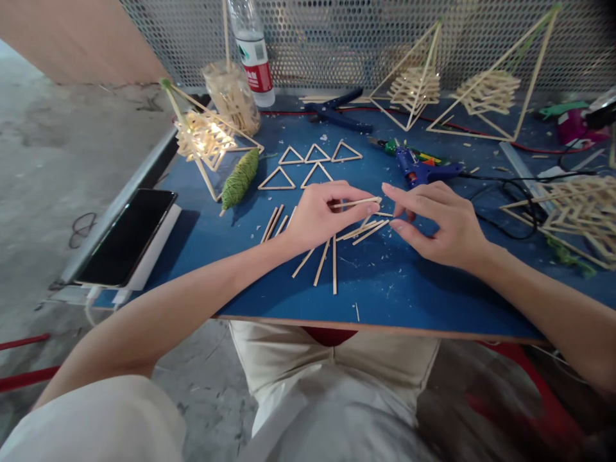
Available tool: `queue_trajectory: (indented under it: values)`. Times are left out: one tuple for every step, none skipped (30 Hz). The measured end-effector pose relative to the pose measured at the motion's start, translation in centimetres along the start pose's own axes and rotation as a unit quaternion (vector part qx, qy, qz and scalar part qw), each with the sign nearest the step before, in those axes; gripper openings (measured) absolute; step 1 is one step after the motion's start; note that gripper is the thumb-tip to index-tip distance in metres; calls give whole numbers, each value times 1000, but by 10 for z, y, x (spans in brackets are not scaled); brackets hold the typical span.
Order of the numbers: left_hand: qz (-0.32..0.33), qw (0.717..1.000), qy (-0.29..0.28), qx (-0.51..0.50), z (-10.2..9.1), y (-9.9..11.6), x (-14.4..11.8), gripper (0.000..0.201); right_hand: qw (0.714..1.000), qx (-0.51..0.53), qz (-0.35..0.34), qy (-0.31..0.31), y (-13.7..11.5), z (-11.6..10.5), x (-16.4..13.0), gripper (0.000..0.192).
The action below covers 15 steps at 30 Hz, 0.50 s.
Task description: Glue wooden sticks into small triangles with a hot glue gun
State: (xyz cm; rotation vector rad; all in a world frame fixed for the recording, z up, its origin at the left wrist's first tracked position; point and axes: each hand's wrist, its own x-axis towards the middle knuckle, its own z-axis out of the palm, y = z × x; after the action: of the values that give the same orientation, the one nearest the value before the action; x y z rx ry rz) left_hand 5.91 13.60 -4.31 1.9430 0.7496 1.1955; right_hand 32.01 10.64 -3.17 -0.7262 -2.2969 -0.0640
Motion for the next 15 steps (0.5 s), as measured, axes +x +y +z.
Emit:
queue_trajectory:
  values:
    - [1, 1000, 2, 1, 0, -1, 0, 26, 1000, 0, 5, -5, 0, 0, 0, 69]
    - [0, 1000, 3, 3, 0, -2, 0, 27, 1000, 1, 10, -11, -1, 0, 0, 69]
    - [0, 1000, 5, 4, 0, -2, 0, 28, 1000, 1, 17, -19, -1, 0, 0, 69]
    - [-1, 1000, 6, 6, 0, -3, 0, 29, 999, 2, 23, -26, -1, -1, 0, 69]
    - [-1, 1000, 8, 8, 1, -3, 1, 30, 999, 3, 29, -35, -1, -1, 0, 68]
    - [-1, 1000, 8, 9, 1, -2, 1, 31, 999, 5, 34, -42, -2, -1, 0, 68]
    - [-2, 1000, 9, 11, 1, -2, 0, 32, 998, 7, 37, -45, -2, -1, 0, 68]
    - [-3, 1000, 9, 15, 1, -2, 0, 33, 998, 8, 39, -48, -2, -1, 0, 68]
    - [-3, 1000, 9, 18, 1, -1, 0, 33, 998, 8, 39, -50, -2, -1, 0, 68]
    - [-3, 1000, 9, 23, 2, -1, 0, 34, 998, 8, 36, -49, -2, -1, 0, 69]
    - [-2, 1000, 9, 26, 2, -1, 0, 34, 999, 6, 29, -45, -1, -1, 0, 69]
    - [-1, 1000, 8, 28, 2, -1, 0, 34, 999, 3, 21, -39, -1, 0, 1, 70]
    - [2, 1000, 8, 28, 2, -1, 0, 35, 999, 0, 16, -37, -1, 0, 1, 69]
    - [5, 1000, 8, 26, 2, -1, 0, 35, 999, -4, 12, -35, 0, 0, 1, 69]
    - [6, 1000, 8, 25, 2, -1, 0, 35, 999, -5, 10, -33, 0, 0, 1, 68]
